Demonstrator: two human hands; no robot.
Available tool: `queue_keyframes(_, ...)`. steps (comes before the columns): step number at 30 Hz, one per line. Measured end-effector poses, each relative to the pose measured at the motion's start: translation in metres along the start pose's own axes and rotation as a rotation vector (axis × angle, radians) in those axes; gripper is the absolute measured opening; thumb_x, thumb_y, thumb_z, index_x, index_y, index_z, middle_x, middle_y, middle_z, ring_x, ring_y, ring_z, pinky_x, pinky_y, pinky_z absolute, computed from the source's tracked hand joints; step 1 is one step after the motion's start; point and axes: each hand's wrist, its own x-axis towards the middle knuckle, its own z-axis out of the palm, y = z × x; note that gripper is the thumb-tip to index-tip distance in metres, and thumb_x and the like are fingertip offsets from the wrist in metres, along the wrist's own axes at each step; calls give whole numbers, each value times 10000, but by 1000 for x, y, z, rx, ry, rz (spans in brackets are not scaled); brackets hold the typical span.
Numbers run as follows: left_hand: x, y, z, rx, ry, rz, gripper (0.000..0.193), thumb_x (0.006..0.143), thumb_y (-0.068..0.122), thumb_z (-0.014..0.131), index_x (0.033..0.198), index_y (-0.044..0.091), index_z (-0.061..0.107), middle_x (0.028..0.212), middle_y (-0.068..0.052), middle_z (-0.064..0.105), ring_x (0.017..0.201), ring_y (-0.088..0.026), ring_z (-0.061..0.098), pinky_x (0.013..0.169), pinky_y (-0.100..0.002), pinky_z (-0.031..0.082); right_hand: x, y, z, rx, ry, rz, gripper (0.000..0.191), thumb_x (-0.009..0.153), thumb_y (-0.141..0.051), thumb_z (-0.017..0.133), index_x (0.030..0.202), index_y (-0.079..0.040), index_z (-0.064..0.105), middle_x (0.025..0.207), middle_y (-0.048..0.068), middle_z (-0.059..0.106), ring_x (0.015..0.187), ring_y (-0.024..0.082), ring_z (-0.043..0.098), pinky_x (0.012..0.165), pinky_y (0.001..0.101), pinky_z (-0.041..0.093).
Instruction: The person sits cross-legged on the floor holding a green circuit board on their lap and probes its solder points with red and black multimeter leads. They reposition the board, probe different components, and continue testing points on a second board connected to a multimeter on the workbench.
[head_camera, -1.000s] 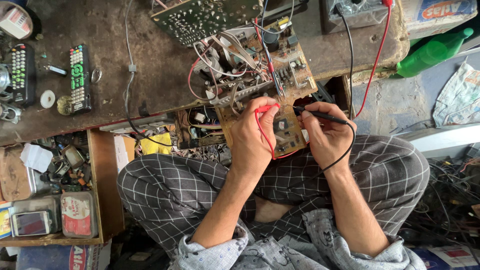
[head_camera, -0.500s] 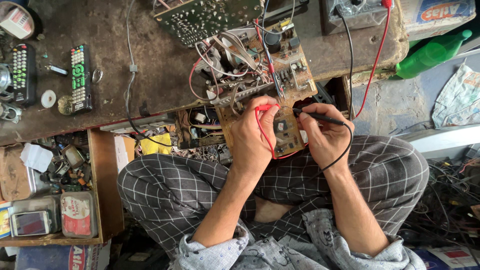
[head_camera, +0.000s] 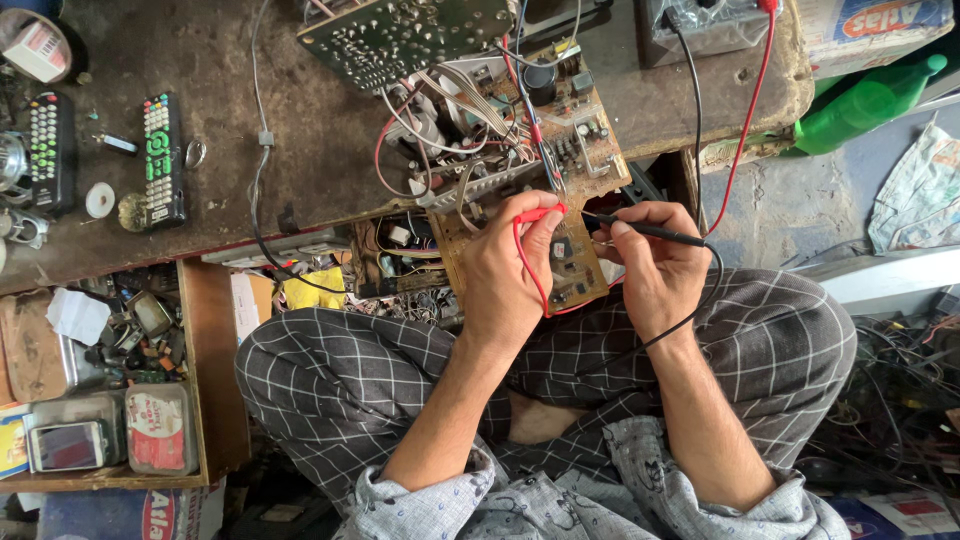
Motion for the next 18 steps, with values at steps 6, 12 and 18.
queue_keyframes(6,1,0,2,10,7,13,165,1047,134,650,1159,12,646,983,-128,767,893,-223,787,747,-321,621,1,0,-1,29,1,4,83,1029,11,603,1110,21,592,1030,95,685,906,154,731,799,303,644)
queue_keyframes(12,1,1,1,41,18,6,160,1041,132,654,1149,14,646,972,-133,766,884,-233,787,736,-327,618,0,1,-2,41,0,11,86,1028,6,605,1111,20,590,1027,94,688,905,155,731,798,303,644)
queue_keyframes(18,2,0,2,24,15,15,145,1047,123,647,1143,14,639,972,-135,757,883,-240,783,738,-328,616,0,0,0,8,-20,-23,94,1011,32,621,1104,31,630,999,94,703,898,142,722,804,293,635)
